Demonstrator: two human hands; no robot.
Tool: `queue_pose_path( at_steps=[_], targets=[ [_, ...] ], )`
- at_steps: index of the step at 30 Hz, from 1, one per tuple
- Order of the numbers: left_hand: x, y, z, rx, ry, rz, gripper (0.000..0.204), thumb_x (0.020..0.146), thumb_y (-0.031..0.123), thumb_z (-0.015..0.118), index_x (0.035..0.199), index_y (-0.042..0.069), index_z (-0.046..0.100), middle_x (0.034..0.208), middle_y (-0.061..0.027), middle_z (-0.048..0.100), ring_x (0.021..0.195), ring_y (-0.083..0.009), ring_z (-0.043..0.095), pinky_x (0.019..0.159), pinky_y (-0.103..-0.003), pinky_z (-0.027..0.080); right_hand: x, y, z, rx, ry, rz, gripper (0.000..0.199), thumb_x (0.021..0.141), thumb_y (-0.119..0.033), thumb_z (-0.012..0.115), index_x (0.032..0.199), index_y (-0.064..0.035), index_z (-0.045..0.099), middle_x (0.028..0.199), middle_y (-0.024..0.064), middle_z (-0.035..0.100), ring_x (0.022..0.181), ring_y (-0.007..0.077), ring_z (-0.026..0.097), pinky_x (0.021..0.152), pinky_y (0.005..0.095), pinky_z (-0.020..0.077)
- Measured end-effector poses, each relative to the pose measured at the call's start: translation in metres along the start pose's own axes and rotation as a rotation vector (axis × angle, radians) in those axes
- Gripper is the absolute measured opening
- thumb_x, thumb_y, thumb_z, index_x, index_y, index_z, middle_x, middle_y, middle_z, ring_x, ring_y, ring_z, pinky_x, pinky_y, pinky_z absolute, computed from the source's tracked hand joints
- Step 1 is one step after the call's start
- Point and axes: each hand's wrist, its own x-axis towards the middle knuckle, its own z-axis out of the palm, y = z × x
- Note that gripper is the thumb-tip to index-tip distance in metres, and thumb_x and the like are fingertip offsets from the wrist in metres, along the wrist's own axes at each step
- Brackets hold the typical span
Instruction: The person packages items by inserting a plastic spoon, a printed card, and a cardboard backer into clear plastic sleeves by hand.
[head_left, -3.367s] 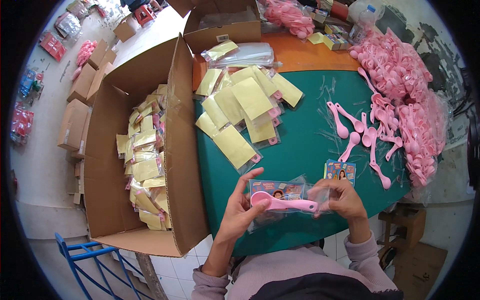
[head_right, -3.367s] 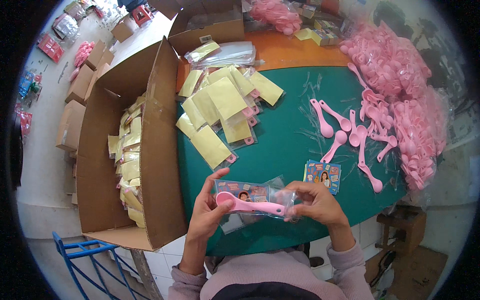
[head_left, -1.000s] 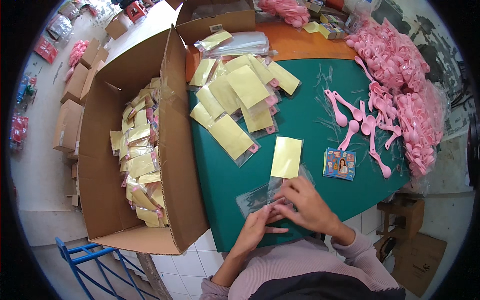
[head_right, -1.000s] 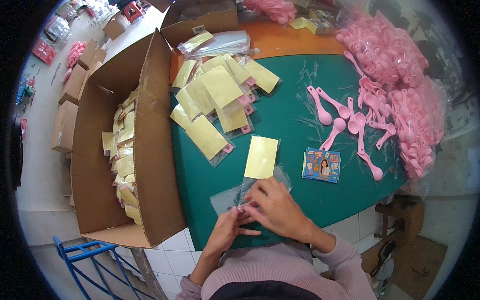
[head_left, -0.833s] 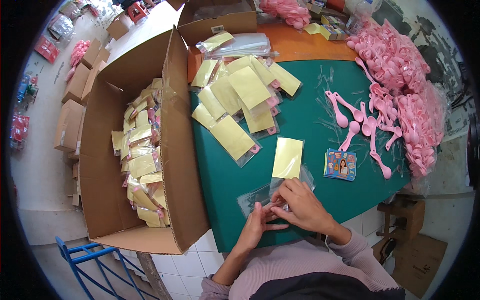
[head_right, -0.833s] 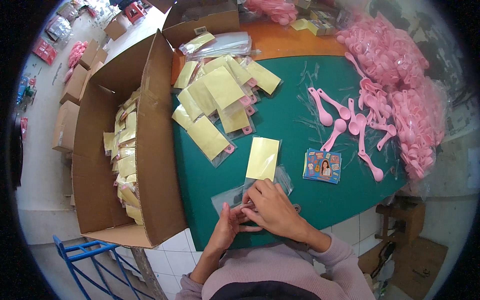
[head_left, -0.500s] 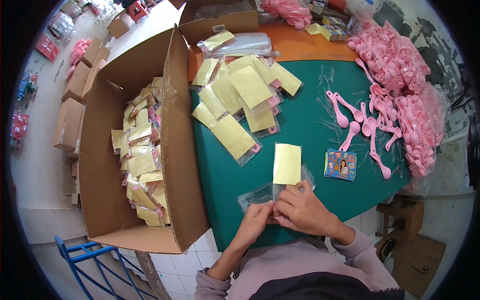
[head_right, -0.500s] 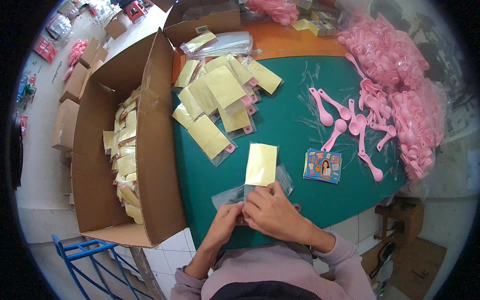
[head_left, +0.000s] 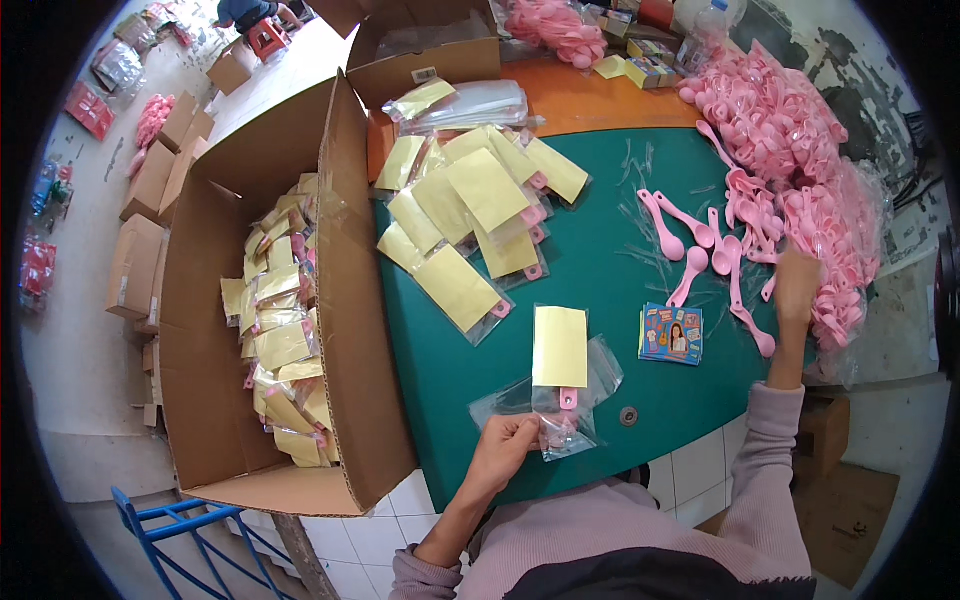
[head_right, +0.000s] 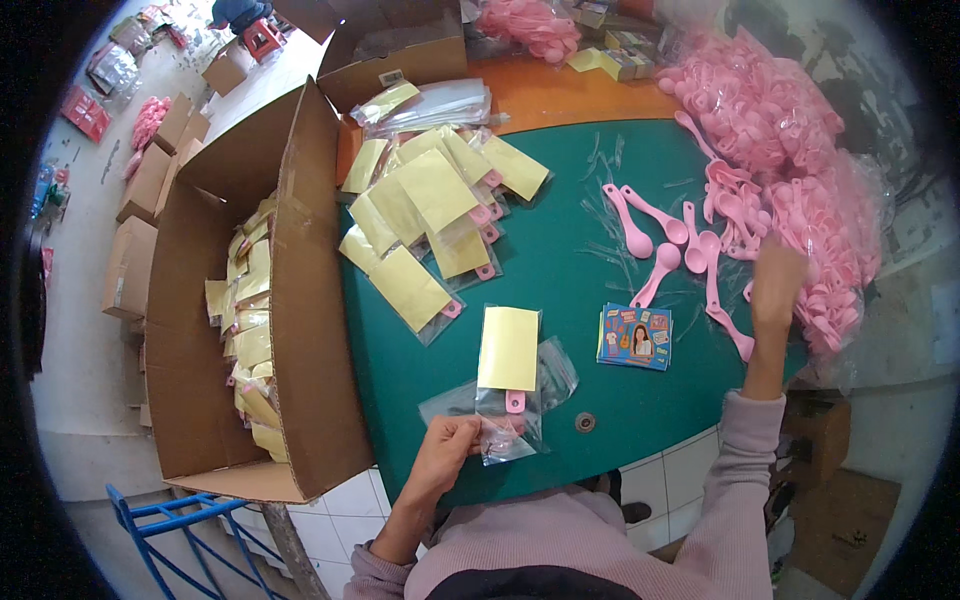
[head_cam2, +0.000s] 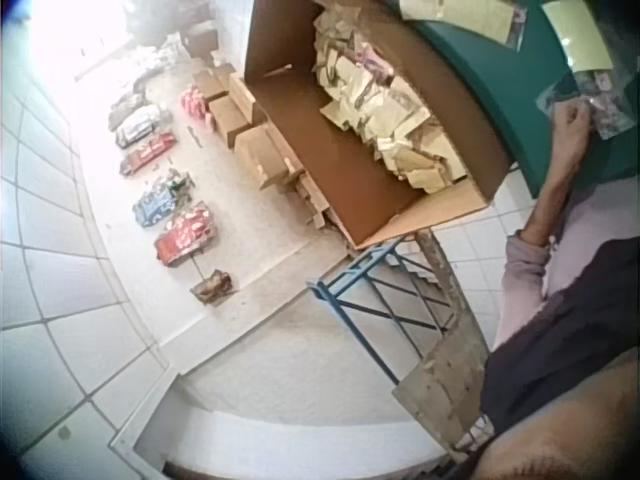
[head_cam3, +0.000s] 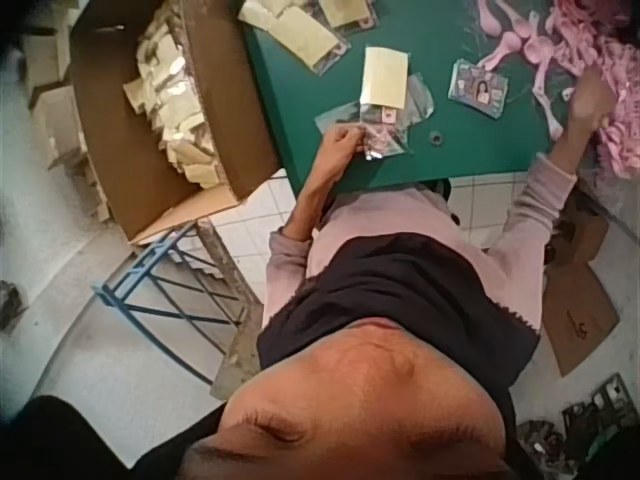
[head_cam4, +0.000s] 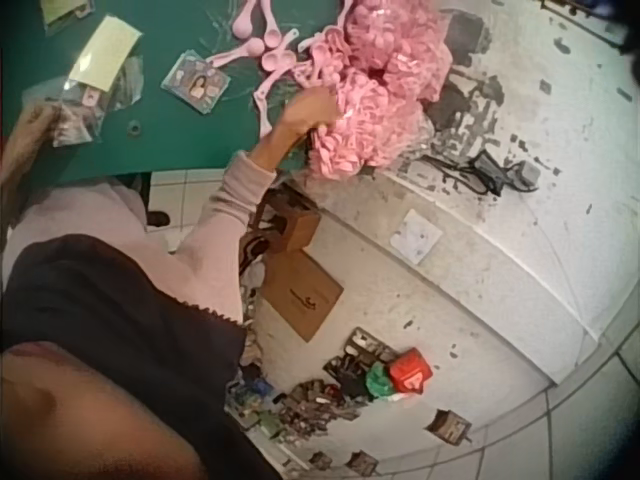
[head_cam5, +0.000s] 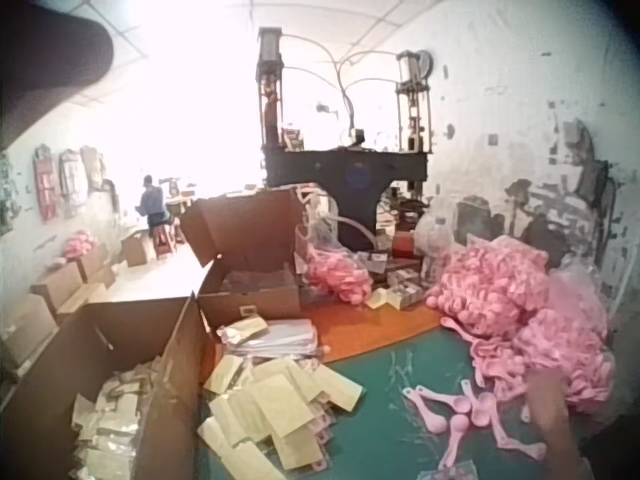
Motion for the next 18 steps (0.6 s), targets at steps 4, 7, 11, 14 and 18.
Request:
queue_pose_path(
  at_steps=[4,7,11,14,18],
  targets=[
    [-0.005,-0.003,0.003,-0.032,-0.004,0.029,0.034,0.093,0.011,0.035,0.102,-0.01,0.06,0.098,-0.0137,0.063,0.09,-0.0159,0.059,0.083,-0.027,0.046,-0.086,-0.044,-0.056,0.614,0.369,-0.656,0.055,0.067,0.003,0.055,0.121,-0.0027,0.044,0.105,0.0223,0.052,0.093,0.0369,0.053,0.075,0.0421,0.0438],
    [-0.006,0.002,0.008,-0.072,-0.046,0.072,0.032,0.092,0.008,0.035,0.104,-0.008,0.061,0.102,-0.0109,0.063,0.094,-0.0131,0.056,0.085,-0.025,0.043,-0.163,-0.106,-0.091,1.168,-0.17,-1.056,0.048,0.068,-0.014,0.073,0.109,-0.0062,0.05,0.106,0.0145,0.044,0.088,0.0329,0.053,0.079,0.0382,0.0452],
    [-0.012,0.002,0.006,0.008,-0.062,0.125,0.033,0.093,0.011,0.035,0.111,-0.007,0.056,0.111,-0.0097,0.059,0.095,-0.0147,0.057,0.085,-0.026,0.045,-0.193,-0.125,-0.073,1.457,-0.284,-0.979,0.027,0.071,-0.006,0.07,0.095,-0.0045,0.057,0.102,0.0118,0.044,0.081,0.022,0.055,0.07,0.0308,0.048],
    [-0.022,0.007,-0.001,0.118,0.066,0.065,0.025,0.092,0.008,0.042,0.106,-0.006,0.056,0.107,-0.0108,0.059,0.094,-0.0169,0.059,0.079,-0.028,0.049,-0.191,-0.124,-0.072,1.531,-0.305,-0.942,0.017,0.072,-0.002,0.068,0.087,-0.0026,0.06,0.1,0.0107,0.045,0.08,0.0186,0.055,0.069,0.0287,0.048],
    [-0.021,0.011,0.022,0.405,0.254,0.271,0.009,0.078,-0.003,0.062,0.084,-0.003,0.055,0.092,-0.0121,0.06,0.082,-0.0183,0.062,0.066,-0.028,0.053,-0.191,-0.127,-0.071,1.546,-0.33,-0.985,0.016,0.072,0.0,0.068,0.086,-0.0023,0.06,0.097,0.0093,0.046,0.081,0.0174,0.056,0.069,0.0282,0.0476]
  ],
)
